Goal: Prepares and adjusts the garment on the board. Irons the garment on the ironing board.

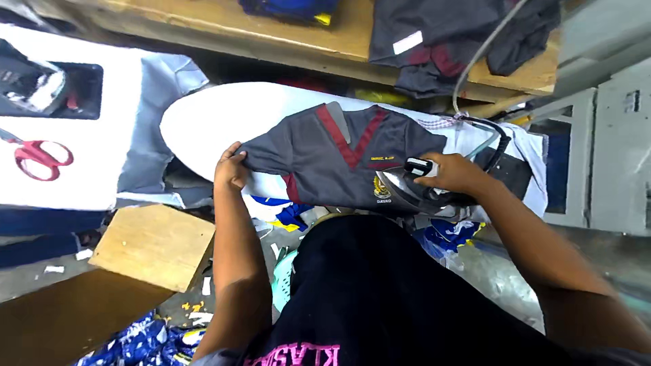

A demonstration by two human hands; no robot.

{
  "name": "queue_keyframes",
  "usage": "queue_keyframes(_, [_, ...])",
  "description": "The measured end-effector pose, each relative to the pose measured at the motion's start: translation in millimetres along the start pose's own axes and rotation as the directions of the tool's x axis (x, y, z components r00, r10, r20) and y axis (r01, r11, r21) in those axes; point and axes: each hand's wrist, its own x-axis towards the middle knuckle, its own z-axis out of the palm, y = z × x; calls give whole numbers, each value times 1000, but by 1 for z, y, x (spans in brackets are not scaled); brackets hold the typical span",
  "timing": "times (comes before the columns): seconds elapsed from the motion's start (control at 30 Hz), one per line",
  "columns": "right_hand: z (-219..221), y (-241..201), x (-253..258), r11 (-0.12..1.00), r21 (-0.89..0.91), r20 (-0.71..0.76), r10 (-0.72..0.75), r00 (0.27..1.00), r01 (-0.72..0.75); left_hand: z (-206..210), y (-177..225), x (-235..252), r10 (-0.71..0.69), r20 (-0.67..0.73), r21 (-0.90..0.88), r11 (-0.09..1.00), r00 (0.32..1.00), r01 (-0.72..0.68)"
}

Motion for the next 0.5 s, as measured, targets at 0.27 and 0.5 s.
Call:
queue_keyframes(0.27, [-29,131,-28,976,-21,-64,217,974,-219,12,2,-11,59,-89,150,988,994,-46])
queue_keyframes(0.5, [-39,230,-34,931,16,-150,364,919,-366,46,8,-52,47,-318,148,989,947,0])
